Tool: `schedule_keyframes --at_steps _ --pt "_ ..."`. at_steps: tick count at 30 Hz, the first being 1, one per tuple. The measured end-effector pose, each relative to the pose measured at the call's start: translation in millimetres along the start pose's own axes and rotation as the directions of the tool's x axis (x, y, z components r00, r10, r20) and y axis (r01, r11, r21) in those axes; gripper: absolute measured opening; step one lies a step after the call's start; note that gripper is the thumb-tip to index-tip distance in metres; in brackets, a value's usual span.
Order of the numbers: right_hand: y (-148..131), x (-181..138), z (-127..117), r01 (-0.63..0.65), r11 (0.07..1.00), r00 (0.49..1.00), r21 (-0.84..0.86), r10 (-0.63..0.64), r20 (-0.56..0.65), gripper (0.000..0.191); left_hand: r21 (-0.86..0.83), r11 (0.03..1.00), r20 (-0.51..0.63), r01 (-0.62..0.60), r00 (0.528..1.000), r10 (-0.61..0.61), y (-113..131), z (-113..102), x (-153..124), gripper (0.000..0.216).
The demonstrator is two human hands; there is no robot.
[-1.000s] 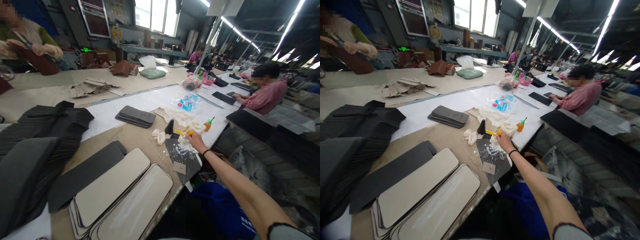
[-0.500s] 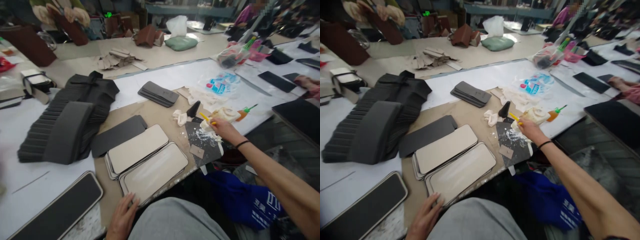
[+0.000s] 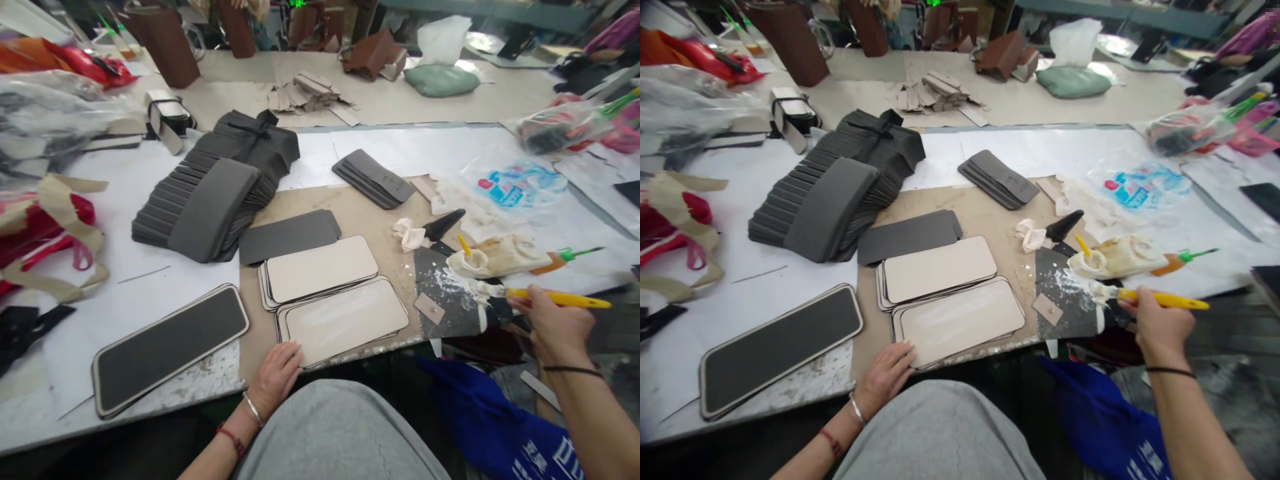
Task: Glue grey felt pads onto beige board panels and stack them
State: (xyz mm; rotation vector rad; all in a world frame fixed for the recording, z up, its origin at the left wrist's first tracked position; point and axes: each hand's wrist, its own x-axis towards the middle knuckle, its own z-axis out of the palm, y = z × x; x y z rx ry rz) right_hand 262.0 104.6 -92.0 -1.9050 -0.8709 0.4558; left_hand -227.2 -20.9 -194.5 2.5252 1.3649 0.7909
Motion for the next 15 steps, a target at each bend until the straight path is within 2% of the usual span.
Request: schedule_keyframes --at_steps 1,2,3,5,6,8,11,13,15 --pt "-8.0 -22.1 10.4 -0.085 0.996 0.986 0.038 0.089 -0.138 0.023 -0.009 1.0 -0.004 0.0 1.0 0.0 -0.8 -0.2 -0.6 0.02" --pt "-16.7 -46.6 22.9 -0.157 0.985 0.977 0.066 0.165 -0.134 0.024 -0.019 1.0 -0.01 -0.002 1.0 0.001 -1.7 -0.5 -1.2 0.019" --pt "-25.6 -72.9 36.7 -0.173 0.981 0.984 0.085 0.175 -0.021 0.026 -0.03 1.0 -0.015 -0.003 1.0 0.003 -2.7 -0.9 -1.8 0.019" --pt "-42.7 -127.5 66.3 -0.211 0.974 0.954 0.082 0.187 0.235 0.036 -0.053 0.998 -0.028 -0.014 1.0 0.013 -5.0 -1.7 -3.2 0.019" --pt "-50.3 -154.1 81.0 -0.216 0.975 0.915 0.055 0.183 0.359 0.036 -0.06 0.998 -0.033 -0.024 0.999 0.022 -6.1 -1.9 -3.9 0.019" --pt "-62.4 -202.5 108.7 -0.218 0.975 0.835 0.028 0.172 0.522 0.034 -0.062 0.997 -0.044 -0.049 0.998 0.046 -8.6 -2.0 -5.3 0.019" --pt "-70.7 -256.5 143.1 -0.219 0.974 0.769 0.06 0.135 0.624 0.03 -0.063 0.995 -0.075 -0.08 0.994 0.075 -12.0 -1.2 -6.7 0.018" --pt "-69.6 -277.2 158.9 -0.223 0.971 0.755 0.081 0.12 0.645 0.028 -0.079 0.992 -0.093 -0.101 0.991 0.093 -14.0 -0.8 -7.0 0.017" --pt "-64.2 -283.4 166.6 -0.22 0.972 0.759 0.087 0.115 0.64 0.028 -0.087 0.988 -0.096 -0.125 0.989 0.117 -15.7 -0.8 -6.9 0.017"
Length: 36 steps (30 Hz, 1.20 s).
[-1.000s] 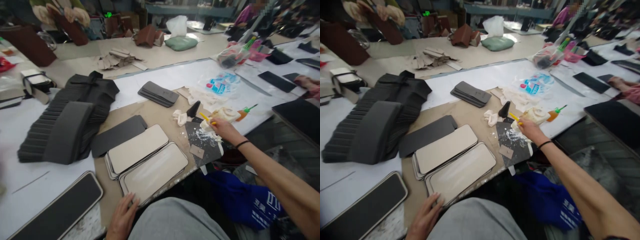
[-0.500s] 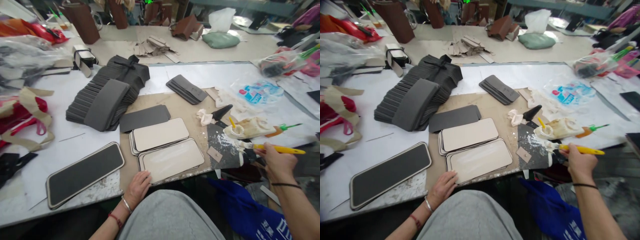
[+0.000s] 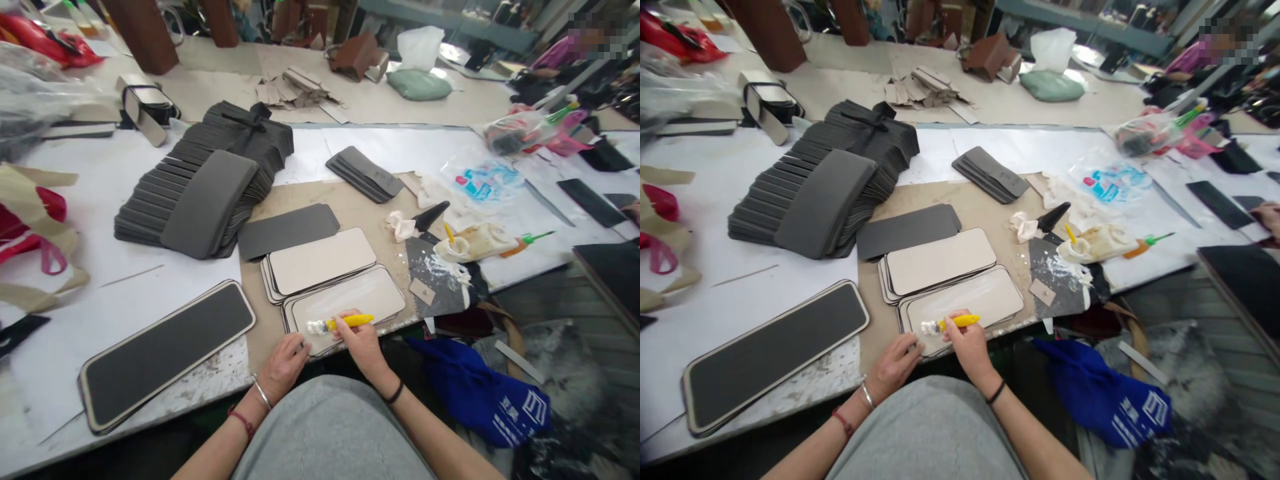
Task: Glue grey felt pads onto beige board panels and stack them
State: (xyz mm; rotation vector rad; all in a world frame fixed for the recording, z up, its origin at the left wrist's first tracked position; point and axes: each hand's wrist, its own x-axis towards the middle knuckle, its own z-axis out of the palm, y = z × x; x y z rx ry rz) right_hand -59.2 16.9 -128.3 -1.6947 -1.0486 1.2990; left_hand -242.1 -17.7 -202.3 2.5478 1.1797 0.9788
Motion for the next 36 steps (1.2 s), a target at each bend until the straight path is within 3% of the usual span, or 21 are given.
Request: schedule_keyframes --at_steps 2,4,9,13,16,19,24,29,32,36 --pt "5.6 6.6 -9.5 0.016 0.999 0.998 -0.036 -0.018 -0.053 0.029 0.01 1.0 0.002 -0.018 1.0 0.017 -1.5 -0.2 0.0 0.016" --pt "8.5 17.5 -35.3 0.042 0.993 0.984 -0.107 -0.059 -0.168 0.031 0.022 0.999 0.0 -0.029 1.0 0.029 -2.8 -0.1 -0.1 0.016" --pt "7.1 47.3 -120.9 0.022 0.94 0.867 -0.341 -0.188 -0.461 0.038 0.023 0.998 -0.002 -0.051 0.999 0.051 -3.9 0.6 0.9 0.016" --pt "7.9 53.5 -151.9 0.086 0.831 0.832 -0.55 -0.364 -0.42 0.032 0.03 0.998 0.017 -0.054 0.998 0.053 -3.1 -0.8 3.1 0.015" --pt "11.2 42.0 -144.5 0.22 0.652 0.785 -0.726 -0.56 -0.265 0.025 0.038 0.998 0.013 -0.041 0.999 0.04 -2.4 -1.4 3.3 0.015" --pt "15.2 17.0 -114.5 0.338 0.543 0.758 -0.769 -0.641 -0.119 0.018 0.035 0.999 0.016 -0.029 0.999 0.028 -2.1 -0.8 1.8 0.016" --pt "16.2 -22.9 -65.2 0.514 0.563 0.769 -0.647 -0.637 0.056 0.013 0.021 1.0 0.021 -0.017 1.0 0.016 -2.6 0.1 -0.1 0.016" --pt "17.3 -18.9 -75.2 0.482 0.504 0.722 -0.717 -0.692 -0.002 0.013 0.0 1.0 0.024 -0.015 1.0 0.015 -2.8 -1.8 0.1 0.014" --pt "21.0 -26.1 -61.1 0.493 0.483 0.742 -0.724 -0.668 0.06 0.015 -0.016 1.0 0.01 -0.014 1.0 0.014 -3.2 -2.7 -0.7 0.014" --pt "16.1 -55.9 -14.7 0.579 0.602 0.787 -0.549 -0.588 0.185 0.018 -0.035 0.999 -0.004 -0.002 1.0 0.002 -4.8 -2.3 -3.3 0.014"
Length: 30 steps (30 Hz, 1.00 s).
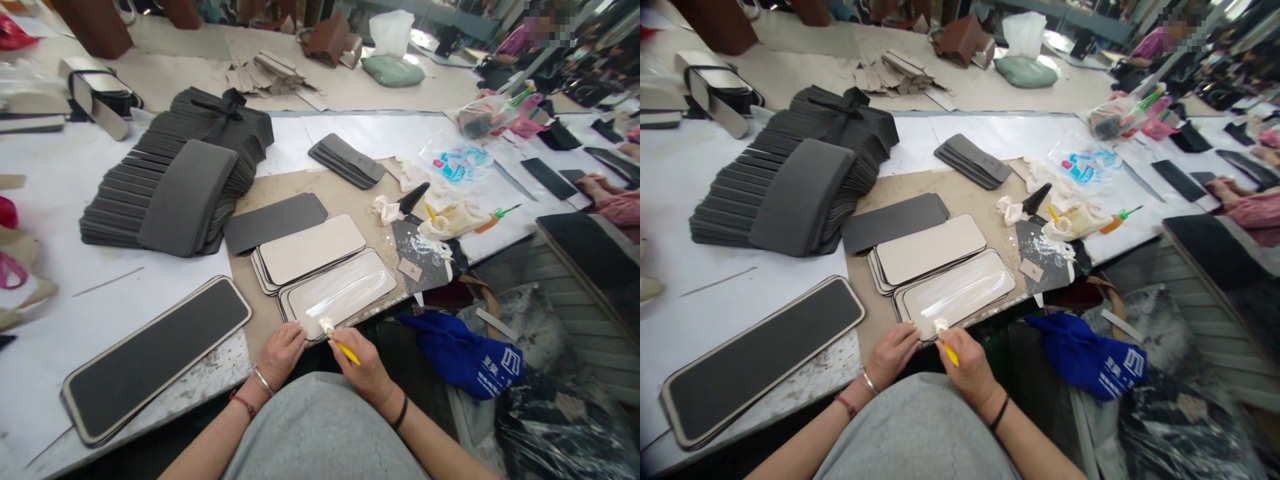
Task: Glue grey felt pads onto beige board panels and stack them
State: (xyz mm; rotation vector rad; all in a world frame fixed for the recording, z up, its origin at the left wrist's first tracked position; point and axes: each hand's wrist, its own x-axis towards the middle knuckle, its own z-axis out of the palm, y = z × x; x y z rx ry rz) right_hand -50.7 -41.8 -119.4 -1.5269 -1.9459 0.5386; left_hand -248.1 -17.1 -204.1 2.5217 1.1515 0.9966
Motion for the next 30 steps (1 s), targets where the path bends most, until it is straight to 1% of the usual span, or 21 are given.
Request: schedule_keyframes --at_steps 1,3,5,6,8,10,12,15,16,17,19,21,22,23,25,26,27,28,29,30 --pt "-9.5 -0.5 4.2 -0.02 0.998 1.0 0.055 0.02 -0.002 0.017 -0.005 1.0 0.002 0.0 1.0 0.0 -0.4 0.3 -0.7 0.014" --pt "-20.6 3.0 7.7 -0.087 0.989 0.993 0.119 0.095 -0.068 0.014 -0.017 1.0 0.002 0.002 1.0 -0.002 -1.1 0.9 -1.8 0.015" --pt "-22.6 10.7 8.8 -0.175 0.972 0.971 0.157 0.197 -0.135 0.011 -0.035 0.999 0.001 0.009 1.0 -0.009 -1.4 1.2 -2.4 0.016" --pt "-21.4 15.1 10.3 -0.22 0.958 0.958 0.185 0.248 -0.146 0.01 -0.043 0.999 0.003 0.014 1.0 -0.014 -1.5 1.2 -2.4 0.017" --pt "-16.9 23.7 15.6 -0.299 0.917 0.935 0.264 0.337 -0.114 0.011 -0.053 0.998 0.011 0.017 1.0 -0.016 -1.5 0.7 -2.1 0.017" --pt "-10.8 30.6 21.4 -0.344 0.881 0.923 0.325 0.38 -0.055 0.014 -0.045 0.999 0.01 0.014 1.0 -0.014 -1.4 -0.3 -1.6 0.017" --pt "-4.5 35.5 23.3 -0.358 0.877 0.918 0.321 0.393 -0.05 0.017 -0.033 0.999 0.002 0.008 1.0 -0.008 -1.2 -1.3 -1.1 0.016" --pt "-1.2 39.1 18.8 -0.354 0.904 0.906 0.241 0.395 -0.15 0.019 -0.033 0.999 -0.017 -0.001 1.0 0.001 -0.8 -2.6 0.1 0.016" --pt "-2.7 39.4 17.7 -0.349 0.91 0.906 0.225 0.389 -0.165 0.018 -0.035 0.999 -0.019 -0.004 1.0 0.003 -0.7 -2.9 0.6 0.016" --pt "-5.0 39.4 17.6 -0.345 0.911 0.912 0.224 0.382 -0.15 0.018 -0.035 0.999 -0.019 -0.007 1.0 0.007 -0.6 -3.2 1.1 0.015" --pt "-8.0 39.7 19.8 -0.338 0.906 0.931 0.254 0.361 -0.052 0.017 -0.029 1.0 -0.014 -0.008 1.0 0.008 -0.5 -3.1 1.9 0.015" --pt "-2.3 42.2 20.5 -0.334 0.904 0.941 0.269 0.336 0.037 0.017 -0.02 1.0 -0.012 -0.009 1.0 0.009 -0.7 -2.1 1.9 0.015" --pt "5.1 44.8 18.3 -0.332 0.909 0.942 0.252 0.333 0.04 0.017 -0.015 1.0 -0.013 -0.008 1.0 0.008 -0.8 -1.5 1.6 0.015" --pt "14.9 48.1 13.8 -0.337 0.915 0.939 0.221 0.344 0.007 0.017 -0.01 1.0 -0.015 -0.007 1.0 0.007 -0.8 -0.7 1.2 0.015" --pt "36.3 56.0 0.1 -0.357 0.924 0.915 0.137 0.376 -0.148 0.018 -0.001 1.0 -0.017 -0.009 1.0 0.009 -0.7 0.5 0.4 0.015" --pt "44.7 59.7 -7.1 -0.364 0.926 0.896 0.096 0.377 -0.234 0.019 0.002 1.0 -0.017 -0.011 1.0 0.011 -0.5 0.8 0.2 0.015" --pt "49.7 63.0 -12.8 -0.362 0.93 0.884 0.063 0.364 -0.295 0.019 0.004 1.0 -0.017 -0.014 1.0 0.014 -0.3 0.9 0.1 0.015" --pt "50.9 65.5 -16.1 -0.349 0.936 0.882 0.043 0.343 -0.322 0.019 0.006 1.0 -0.017 -0.017 1.0 0.017 -0.1 0.8 0.3 0.016" --pt "48.5 67.2 -16.6 -0.324 0.945 0.895 0.04 0.32 -0.312 0.019 0.007 1.0 -0.016 -0.02 1.0 0.02 0.1 0.5 0.6 0.016" --pt "44.0 68.3 -14.6 -0.296 0.954 0.916 0.054 0.299 -0.266 0.018 0.009 1.0 -0.014 -0.021 1.0 0.021 0.2 0.2 1.0 0.017"
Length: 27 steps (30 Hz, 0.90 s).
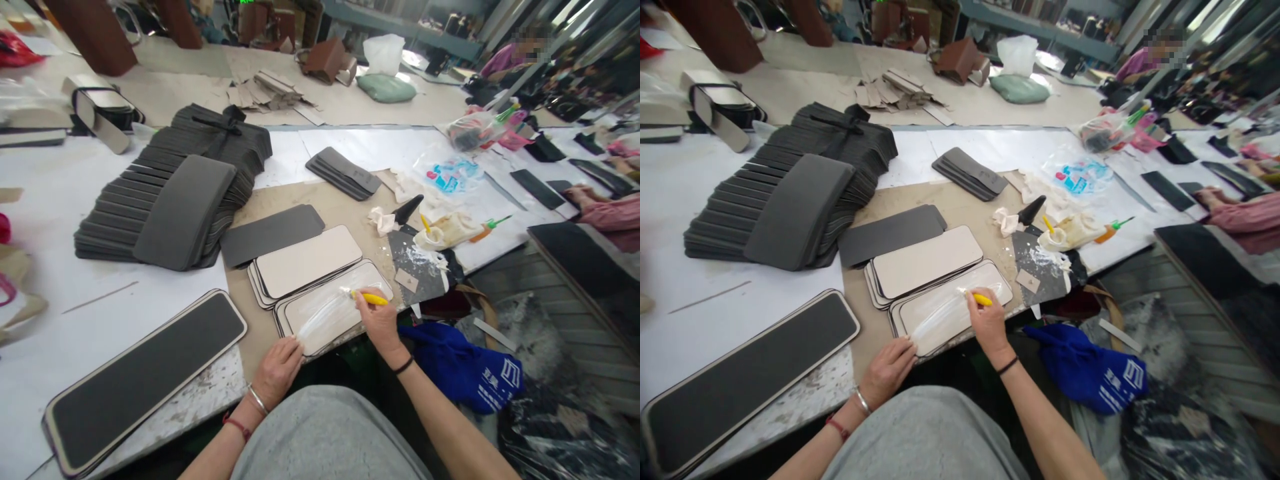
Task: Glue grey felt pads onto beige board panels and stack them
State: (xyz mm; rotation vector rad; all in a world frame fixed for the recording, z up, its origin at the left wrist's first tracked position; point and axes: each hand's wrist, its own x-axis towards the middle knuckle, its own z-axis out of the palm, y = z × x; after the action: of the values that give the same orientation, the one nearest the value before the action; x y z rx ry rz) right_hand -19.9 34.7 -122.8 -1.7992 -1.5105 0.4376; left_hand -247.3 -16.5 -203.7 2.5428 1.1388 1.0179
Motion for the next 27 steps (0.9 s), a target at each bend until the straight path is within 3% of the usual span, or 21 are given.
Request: schedule_keyframes --at_steps 4,8,11,16,19,22,27 --pt "-4.1 -0.2 9.9 0.02 0.996 0.982 0.089 -0.037 0.187 0.019 0.006 1.0 -0.003 -0.001 1.0 0.001 -0.1 -0.3 1.3 0.017" --pt "43.8 30.9 -21.6 -0.063 0.994 0.998 -0.094 0.061 -0.023 0.028 0.022 1.0 0.003 0.004 1.0 -0.004 1.2 0.5 2.4 0.017" --pt "76.6 56.9 -57.9 -0.073 0.974 0.991 -0.214 0.048 -0.122 0.031 0.041 0.999 0.008 0.008 1.0 -0.009 3.1 0.2 4.2 0.017" --pt "71.5 64.3 -81.1 -0.051 0.967 0.996 -0.251 0.029 -0.09 0.031 0.036 0.999 0.018 0.023 1.0 -0.023 5.6 -2.0 6.8 0.017" --pt "62.9 53.4 -76.7 -0.098 0.981 0.993 -0.165 0.108 0.053 0.031 0.035 0.999 0.021 0.041 0.999 -0.042 7.3 -2.5 7.3 0.017" --pt "71.1 48.0 -78.8 -0.153 0.982 0.969 -0.109 0.171 0.176 0.033 0.041 0.997 0.019 0.066 0.998 -0.067 9.3 -2.0 7.5 0.016" --pt "87.9 57.9 -104.2 -0.181 0.95 0.982 -0.256 0.19 0.009 0.036 0.044 0.995 0.023 0.086 0.996 -0.087 11.8 -1.9 9.7 0.015"
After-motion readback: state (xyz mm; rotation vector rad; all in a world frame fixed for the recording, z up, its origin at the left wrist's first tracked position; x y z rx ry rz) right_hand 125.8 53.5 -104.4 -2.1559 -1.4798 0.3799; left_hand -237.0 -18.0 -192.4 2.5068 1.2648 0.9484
